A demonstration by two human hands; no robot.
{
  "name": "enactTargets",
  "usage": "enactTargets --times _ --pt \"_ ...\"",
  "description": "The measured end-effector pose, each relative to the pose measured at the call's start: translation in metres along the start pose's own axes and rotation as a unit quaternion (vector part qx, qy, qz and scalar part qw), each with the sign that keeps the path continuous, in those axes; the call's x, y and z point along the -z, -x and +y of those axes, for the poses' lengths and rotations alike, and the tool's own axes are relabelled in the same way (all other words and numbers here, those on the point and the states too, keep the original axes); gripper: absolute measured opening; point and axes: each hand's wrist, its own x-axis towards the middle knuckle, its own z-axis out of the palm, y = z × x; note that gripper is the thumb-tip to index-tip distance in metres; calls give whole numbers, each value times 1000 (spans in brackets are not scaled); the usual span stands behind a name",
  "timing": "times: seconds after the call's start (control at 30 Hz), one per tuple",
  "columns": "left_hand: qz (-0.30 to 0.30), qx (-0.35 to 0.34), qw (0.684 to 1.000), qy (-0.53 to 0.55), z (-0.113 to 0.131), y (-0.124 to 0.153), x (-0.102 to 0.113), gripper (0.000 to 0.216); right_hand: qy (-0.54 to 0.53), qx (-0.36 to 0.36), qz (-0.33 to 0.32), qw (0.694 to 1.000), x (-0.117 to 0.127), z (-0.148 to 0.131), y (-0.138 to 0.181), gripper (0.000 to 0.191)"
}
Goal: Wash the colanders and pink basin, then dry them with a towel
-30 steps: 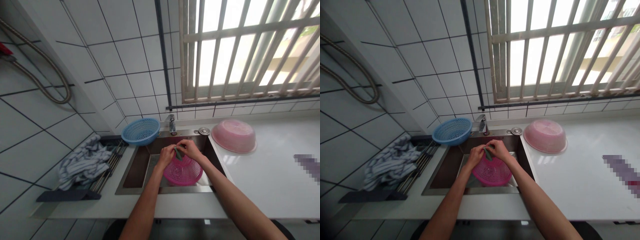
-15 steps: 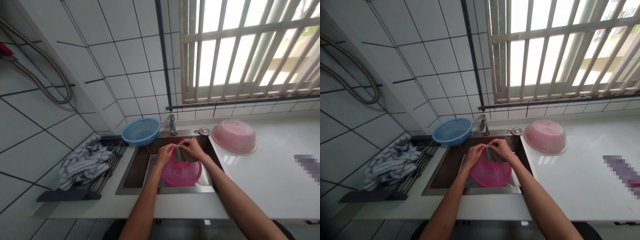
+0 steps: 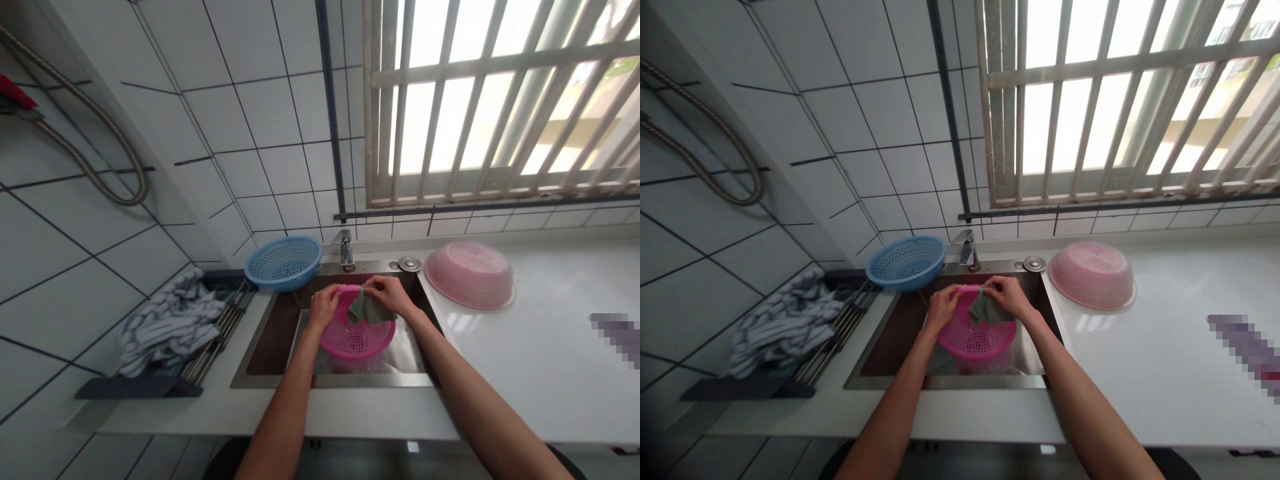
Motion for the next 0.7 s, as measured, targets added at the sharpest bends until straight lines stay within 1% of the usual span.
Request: enactTargets --times 0.03,0.13,0.2,0.33,0.37,0.53,0.6,0.7 --pt "-4 -4 1000 2 0 0 -1 26 -1 3 -3 1000 -1 0 0 19" --pt "-45 -32 998 11 3 2 -4 26 0 38 -18 999 -7 -5 1 15" --pt "-54 -37 998 9 4 2 -5 26 -2 50 -15 999 -9 -6 1 14" --pt "-1 -4 1000 -6 3 1 -2 25 2 11 11 1000 -5 -3 1 14" --pt "5 -2 1000 -3 3 1 -2 25 4 7 13 1000 -4 -2 1 15" --pt "-50 -43 998 14 7 2 -6 25 -1 55 -21 998 -9 -7 2 13" --pt "-38 -38 998 11 7 1 -5 25 -1 59 -12 998 -8 -7 2 12" --pt "-7 -17 1000 6 6 1 -5 26 0 35 6 999 -6 -4 1 11"
